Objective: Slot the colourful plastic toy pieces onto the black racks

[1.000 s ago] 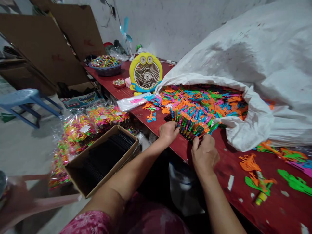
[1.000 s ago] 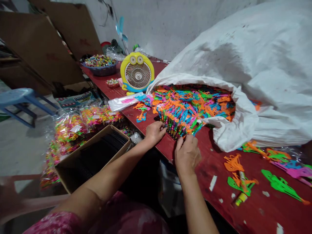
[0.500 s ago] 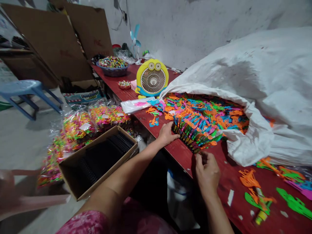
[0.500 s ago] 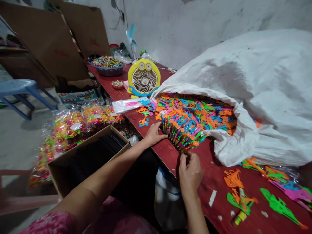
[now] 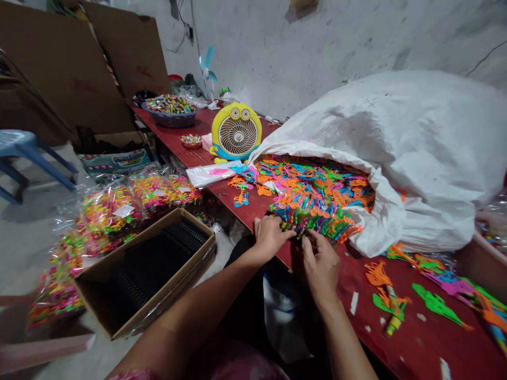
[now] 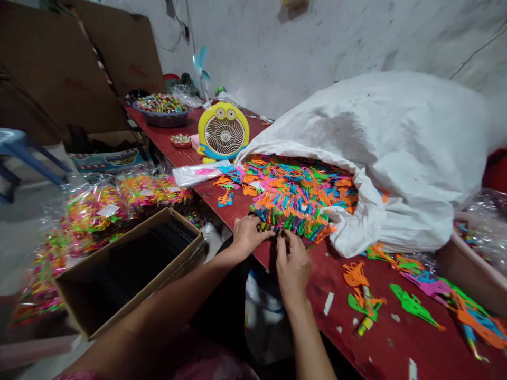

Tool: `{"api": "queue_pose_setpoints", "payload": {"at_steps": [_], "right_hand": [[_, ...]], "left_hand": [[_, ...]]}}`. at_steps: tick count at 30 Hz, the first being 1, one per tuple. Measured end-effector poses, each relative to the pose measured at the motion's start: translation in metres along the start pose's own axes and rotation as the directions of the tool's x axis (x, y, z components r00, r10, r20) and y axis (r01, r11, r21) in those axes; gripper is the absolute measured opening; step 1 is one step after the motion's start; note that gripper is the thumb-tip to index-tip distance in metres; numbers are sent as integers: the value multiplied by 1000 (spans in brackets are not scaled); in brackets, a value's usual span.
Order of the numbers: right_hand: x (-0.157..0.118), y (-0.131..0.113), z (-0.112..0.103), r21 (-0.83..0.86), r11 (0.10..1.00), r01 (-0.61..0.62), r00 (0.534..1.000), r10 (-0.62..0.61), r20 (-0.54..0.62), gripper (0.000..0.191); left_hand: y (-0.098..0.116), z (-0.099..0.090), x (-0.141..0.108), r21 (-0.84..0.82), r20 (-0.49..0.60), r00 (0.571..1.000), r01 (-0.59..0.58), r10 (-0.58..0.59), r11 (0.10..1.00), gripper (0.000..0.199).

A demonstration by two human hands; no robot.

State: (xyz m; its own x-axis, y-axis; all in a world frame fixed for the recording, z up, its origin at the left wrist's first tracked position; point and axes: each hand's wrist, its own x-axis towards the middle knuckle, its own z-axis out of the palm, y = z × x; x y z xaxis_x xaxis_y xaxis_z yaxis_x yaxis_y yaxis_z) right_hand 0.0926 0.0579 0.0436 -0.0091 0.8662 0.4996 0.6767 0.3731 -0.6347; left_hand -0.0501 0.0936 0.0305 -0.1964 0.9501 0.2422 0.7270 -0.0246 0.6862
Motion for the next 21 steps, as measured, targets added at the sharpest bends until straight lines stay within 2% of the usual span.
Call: {"api": "queue_pose_setpoints", "payload": {"at_steps": [2,6,10,13,16,21], "right_hand": [[6,-3,-7,20,999,-30,999,30,-18,42],[18,-4,-17,137,983,-120,993,117,27,43],[34,-2,-23,145,983,-109,993,100,67,37],[45,-4,-23,83,995,-50,994,42,97,33],[53,-9,-22,-16,1000,-6,994,7,106,31],[61,-12,-18,-289,957,2,987,44,152,27]], "left_hand": [[7,-6,-5,-29,3,1000,-6,6,1000,43],[15,-19,-12,-95,87,996,17,-9,995,39],[14,-23,-14,-94,91,995,-20,29,995,28],[9,-19,-12,-158,75,997,-14,26,987,22],[3,-12,-7,-289,122,992,15,22,957,18],[-8,-3,1,-452,196,980,54,40,890,20]]}}
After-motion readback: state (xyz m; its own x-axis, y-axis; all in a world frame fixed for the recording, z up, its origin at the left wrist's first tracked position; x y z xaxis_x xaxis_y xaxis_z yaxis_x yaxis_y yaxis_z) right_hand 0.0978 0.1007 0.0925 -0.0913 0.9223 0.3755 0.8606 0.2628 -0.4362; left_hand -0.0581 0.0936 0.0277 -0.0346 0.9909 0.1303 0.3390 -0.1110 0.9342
